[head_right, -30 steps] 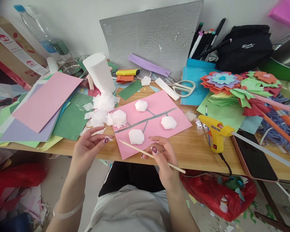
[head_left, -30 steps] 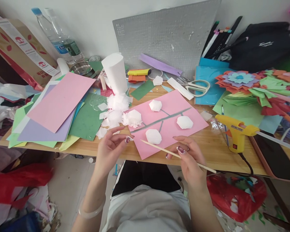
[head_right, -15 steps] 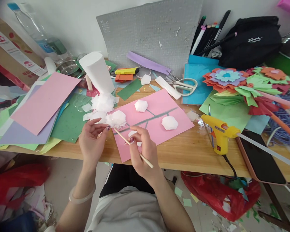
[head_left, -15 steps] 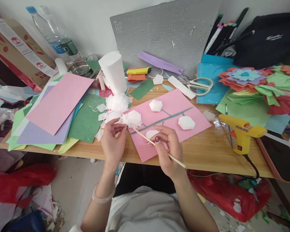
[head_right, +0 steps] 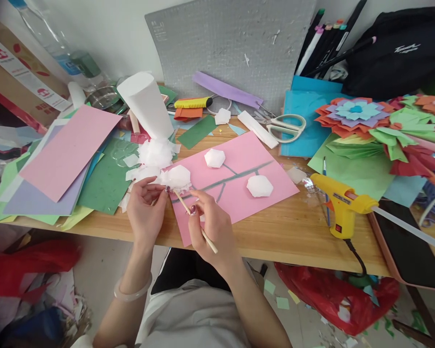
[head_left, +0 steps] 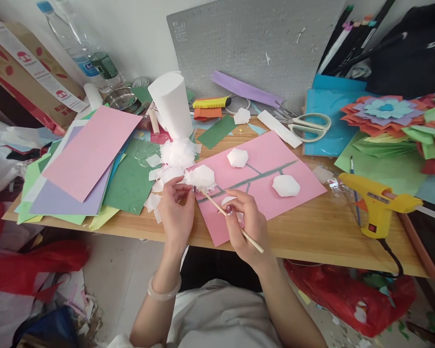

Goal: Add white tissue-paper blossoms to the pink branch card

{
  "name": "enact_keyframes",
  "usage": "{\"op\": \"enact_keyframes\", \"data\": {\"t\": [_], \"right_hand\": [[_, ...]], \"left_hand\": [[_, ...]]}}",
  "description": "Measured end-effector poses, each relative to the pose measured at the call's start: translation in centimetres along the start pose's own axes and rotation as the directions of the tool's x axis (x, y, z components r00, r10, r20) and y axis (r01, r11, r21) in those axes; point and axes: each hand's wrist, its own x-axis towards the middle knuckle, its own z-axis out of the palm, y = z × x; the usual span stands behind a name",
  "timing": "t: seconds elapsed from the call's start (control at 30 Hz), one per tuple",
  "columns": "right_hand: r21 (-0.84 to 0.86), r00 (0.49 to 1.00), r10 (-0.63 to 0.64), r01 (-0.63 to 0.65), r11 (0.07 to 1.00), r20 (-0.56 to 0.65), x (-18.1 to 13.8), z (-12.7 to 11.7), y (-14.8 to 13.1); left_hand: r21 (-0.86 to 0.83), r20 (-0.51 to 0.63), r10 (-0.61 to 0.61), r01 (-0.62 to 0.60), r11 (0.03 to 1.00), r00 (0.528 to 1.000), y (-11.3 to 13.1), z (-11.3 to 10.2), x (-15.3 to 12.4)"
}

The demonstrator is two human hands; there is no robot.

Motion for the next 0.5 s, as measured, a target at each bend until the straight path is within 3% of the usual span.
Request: {"op": "enact_keyframes", "data": {"t": [0.27, 0.33, 0.4, 0.5], "right_hand": [[-0.026, 0.999, -0.048, 0.048, 0.999, 0.019, 0.1, 0.2, -0.1], [-0.056, 0.999, -0.05, 0.051, 0.997, 0.018, -0.1, 0.2, -0.1], [-0.071, 0.998, -0.056, 0.057, 0.996, 0.021, -0.2, 0.2, -0.1], [-0.087, 0.998, -0.058, 0.06, 0.994, 0.019, -0.3, 0.3, -0.2]], "left_hand": [[0.105, -0.003, 0.051, -0.051, 0.993, 0.999, 0.3, -0.2, -0.2], [0.246, -0.011, 0.143, -0.136, 0.96, 0.99, 0.4, -0.6, -1.1], [0.374, 0.052, 0.271, -0.27, 0.887, 0.961, 0.3, -1.1, -2.3], [0.365, 0.212, 0.45, -0.497, 0.787, 0.868, -0.3, -1.5, -3.7]]}}
